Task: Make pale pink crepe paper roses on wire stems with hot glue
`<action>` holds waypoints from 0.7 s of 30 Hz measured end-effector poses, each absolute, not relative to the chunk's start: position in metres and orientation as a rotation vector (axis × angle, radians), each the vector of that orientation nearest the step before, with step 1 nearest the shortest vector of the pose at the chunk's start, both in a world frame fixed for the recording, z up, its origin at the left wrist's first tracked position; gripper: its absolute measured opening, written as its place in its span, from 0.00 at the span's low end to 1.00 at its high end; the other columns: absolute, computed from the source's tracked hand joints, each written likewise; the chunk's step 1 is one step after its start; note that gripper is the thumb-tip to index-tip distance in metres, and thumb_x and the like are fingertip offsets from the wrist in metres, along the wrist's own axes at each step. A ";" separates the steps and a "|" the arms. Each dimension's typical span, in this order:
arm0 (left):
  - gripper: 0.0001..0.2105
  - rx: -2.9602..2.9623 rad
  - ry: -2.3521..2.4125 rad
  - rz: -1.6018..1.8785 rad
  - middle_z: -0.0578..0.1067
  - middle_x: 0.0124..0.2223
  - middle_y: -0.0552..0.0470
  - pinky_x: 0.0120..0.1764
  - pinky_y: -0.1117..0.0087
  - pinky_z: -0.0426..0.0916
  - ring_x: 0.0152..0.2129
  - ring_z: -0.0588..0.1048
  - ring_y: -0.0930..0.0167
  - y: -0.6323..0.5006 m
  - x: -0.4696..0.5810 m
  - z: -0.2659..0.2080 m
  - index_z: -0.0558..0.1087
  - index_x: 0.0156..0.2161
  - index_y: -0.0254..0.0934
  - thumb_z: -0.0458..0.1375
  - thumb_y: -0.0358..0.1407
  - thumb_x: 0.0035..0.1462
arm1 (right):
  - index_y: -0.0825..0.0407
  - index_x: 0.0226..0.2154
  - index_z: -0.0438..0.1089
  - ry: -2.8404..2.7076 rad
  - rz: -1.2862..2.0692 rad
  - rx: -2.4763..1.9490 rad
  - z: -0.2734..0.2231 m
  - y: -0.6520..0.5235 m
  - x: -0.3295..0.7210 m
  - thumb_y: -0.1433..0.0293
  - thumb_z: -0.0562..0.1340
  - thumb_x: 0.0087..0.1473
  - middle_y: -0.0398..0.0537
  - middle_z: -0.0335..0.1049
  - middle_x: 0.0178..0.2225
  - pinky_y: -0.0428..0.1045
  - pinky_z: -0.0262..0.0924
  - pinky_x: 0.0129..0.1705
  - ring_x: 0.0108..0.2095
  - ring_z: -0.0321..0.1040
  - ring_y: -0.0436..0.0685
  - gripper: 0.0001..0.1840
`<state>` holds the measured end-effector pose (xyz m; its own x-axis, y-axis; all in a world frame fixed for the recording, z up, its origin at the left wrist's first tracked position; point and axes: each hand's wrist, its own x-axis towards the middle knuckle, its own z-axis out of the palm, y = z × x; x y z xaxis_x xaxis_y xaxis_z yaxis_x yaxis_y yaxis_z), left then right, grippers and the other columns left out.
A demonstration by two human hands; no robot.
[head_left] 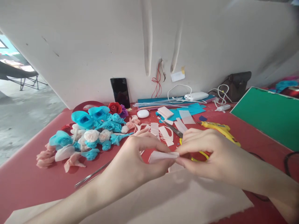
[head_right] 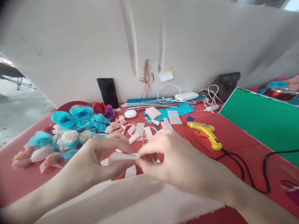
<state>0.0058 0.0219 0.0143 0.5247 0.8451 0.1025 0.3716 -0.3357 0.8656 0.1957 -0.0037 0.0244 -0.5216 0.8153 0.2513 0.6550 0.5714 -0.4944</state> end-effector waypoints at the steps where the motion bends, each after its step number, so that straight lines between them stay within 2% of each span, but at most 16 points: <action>1: 0.02 1.917 0.994 0.713 0.73 0.26 0.55 0.32 0.72 0.62 0.26 0.70 0.70 0.022 0.006 0.014 0.76 0.26 0.39 0.61 0.33 0.47 | 0.48 0.27 0.74 -2.335 0.489 -1.194 0.025 -0.003 0.195 0.72 0.59 0.51 0.40 0.64 0.19 0.45 0.55 0.27 0.22 0.57 0.48 0.08; 7: 0.03 1.801 1.031 0.679 0.73 0.26 0.55 0.32 0.73 0.60 0.26 0.69 0.71 0.026 0.010 0.009 0.76 0.25 0.38 0.59 0.31 0.46 | 0.47 0.27 0.74 -2.261 0.627 -1.360 0.031 -0.002 0.193 0.72 0.58 0.51 0.40 0.65 0.21 0.44 0.55 0.26 0.24 0.60 0.48 0.09; 12: 0.03 1.590 1.075 0.737 0.72 0.23 0.55 0.30 0.73 0.60 0.24 0.69 0.72 0.033 0.016 -0.005 0.75 0.24 0.36 0.60 0.32 0.44 | 0.47 0.28 0.73 -2.247 0.781 -1.551 0.037 0.007 0.200 0.64 0.60 0.51 0.37 0.68 0.24 0.43 0.54 0.24 0.24 0.62 0.47 0.07; 16: 0.05 1.501 1.051 0.773 0.70 0.22 0.56 0.26 0.74 0.60 0.21 0.68 0.74 0.038 0.018 -0.021 0.72 0.24 0.35 0.61 0.35 0.45 | 0.50 0.26 0.69 -2.022 0.500 -1.676 0.034 0.024 0.227 0.59 0.55 0.55 0.39 0.70 0.27 0.43 0.59 0.32 0.29 0.66 0.48 0.15; 17: 0.06 1.486 1.046 0.781 0.70 0.21 0.56 0.25 0.75 0.60 0.20 0.67 0.74 0.039 0.018 -0.024 0.71 0.24 0.35 0.61 0.35 0.45 | 0.51 0.27 0.69 -1.975 0.442 -1.715 0.030 0.029 0.237 0.60 0.55 0.56 0.41 0.69 0.28 0.44 0.61 0.34 0.31 0.66 0.49 0.15; 19: 0.07 1.462 1.036 0.795 0.69 0.21 0.57 0.26 0.74 0.61 0.20 0.67 0.75 0.041 0.018 -0.031 0.70 0.24 0.34 0.61 0.36 0.45 | 0.52 0.40 0.66 -1.873 0.334 -1.832 0.017 0.037 0.263 0.64 0.58 0.55 0.43 0.68 0.32 0.46 0.62 0.37 0.32 0.66 0.49 0.12; 21: 0.08 1.448 1.027 0.809 0.70 0.22 0.56 0.30 0.74 0.62 0.22 0.68 0.74 0.041 0.019 -0.036 0.69 0.24 0.34 0.61 0.37 0.46 | 0.54 0.48 0.61 -1.760 0.227 -2.018 0.000 0.041 0.291 0.67 0.60 0.54 0.48 0.67 0.40 0.51 0.63 0.40 0.36 0.66 0.52 0.19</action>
<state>0.0187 0.0411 -0.0356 0.3849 0.9205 -0.0668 0.1508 0.0087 0.9885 0.2909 0.0407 -0.0001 0.1719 0.9709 0.1668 0.8967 -0.0841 -0.4345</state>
